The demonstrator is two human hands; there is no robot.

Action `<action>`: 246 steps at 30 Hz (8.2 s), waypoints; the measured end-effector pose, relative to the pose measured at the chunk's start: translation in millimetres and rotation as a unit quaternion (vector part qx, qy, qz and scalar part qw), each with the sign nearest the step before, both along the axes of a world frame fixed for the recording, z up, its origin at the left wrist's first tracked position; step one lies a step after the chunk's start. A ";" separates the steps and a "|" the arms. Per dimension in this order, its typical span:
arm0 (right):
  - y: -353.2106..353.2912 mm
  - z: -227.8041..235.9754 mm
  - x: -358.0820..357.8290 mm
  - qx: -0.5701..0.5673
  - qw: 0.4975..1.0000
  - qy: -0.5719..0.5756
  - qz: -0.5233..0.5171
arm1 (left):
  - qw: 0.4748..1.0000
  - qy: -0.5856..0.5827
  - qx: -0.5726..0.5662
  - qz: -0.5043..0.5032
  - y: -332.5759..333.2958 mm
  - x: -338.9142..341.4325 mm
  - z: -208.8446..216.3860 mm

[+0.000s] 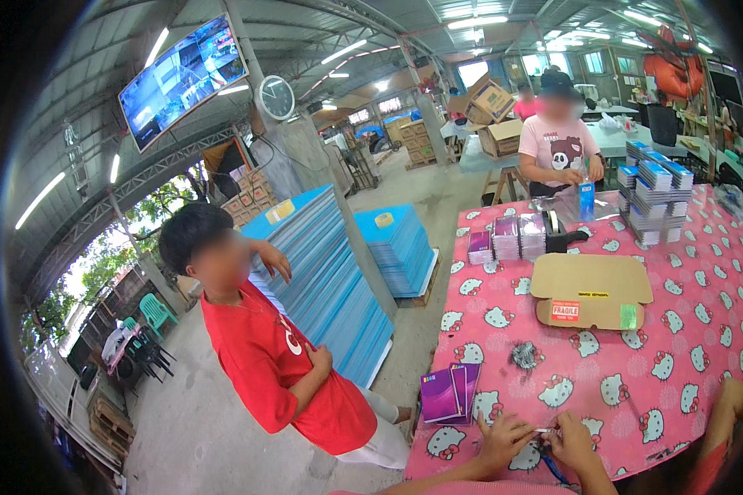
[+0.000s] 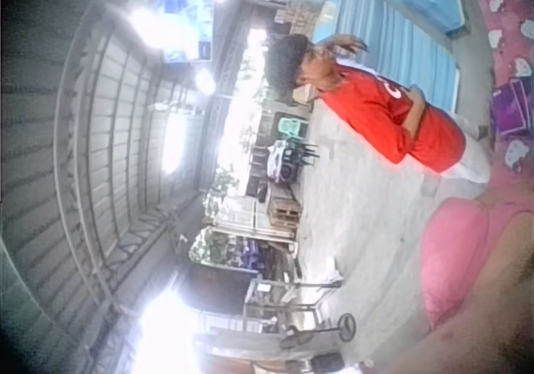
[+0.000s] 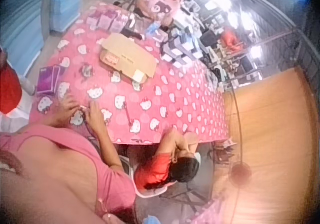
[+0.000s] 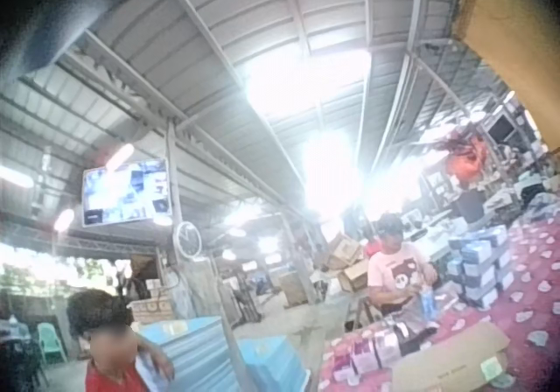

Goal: The person uses scissors to trim the excess plastic wrapping from the spiral binding of a purple notebook. They repeatedly pick up a notebook, cut the plastic, and place it on the table.

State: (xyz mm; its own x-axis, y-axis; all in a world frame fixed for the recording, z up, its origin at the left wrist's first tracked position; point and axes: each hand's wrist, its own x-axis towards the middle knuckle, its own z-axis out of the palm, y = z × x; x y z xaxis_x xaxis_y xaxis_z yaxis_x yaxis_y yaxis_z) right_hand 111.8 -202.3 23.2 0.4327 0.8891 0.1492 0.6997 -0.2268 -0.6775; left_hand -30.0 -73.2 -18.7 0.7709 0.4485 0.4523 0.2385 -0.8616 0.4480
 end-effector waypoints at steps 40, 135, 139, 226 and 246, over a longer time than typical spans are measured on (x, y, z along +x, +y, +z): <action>23.3 6.2 4.9 0.013 0.995 -0.097 -0.034 | 0.994 -0.076 -0.071 -0.041 13.2 17.4 13.6; -10.2 4.0 -6.5 0.062 0.988 -0.133 0.041 | 0.756 -0.324 -0.568 -0.032 33.0 41.5 -25.5; -51.4 -34.7 -11.1 -0.078 0.978 -0.180 0.065 | 0.727 -0.378 -0.573 0.004 37.8 41.8 -23.7; 80.1 99.3 45.3 0.147 0.894 -0.398 0.141 | 0.777 0.004 -0.590 -0.217 108.3 1.5 118.3; 75.4 90.0 37.7 0.113 0.897 -0.394 0.164 | 0.814 0.003 -0.558 -0.162 98.2 -3.0 96.4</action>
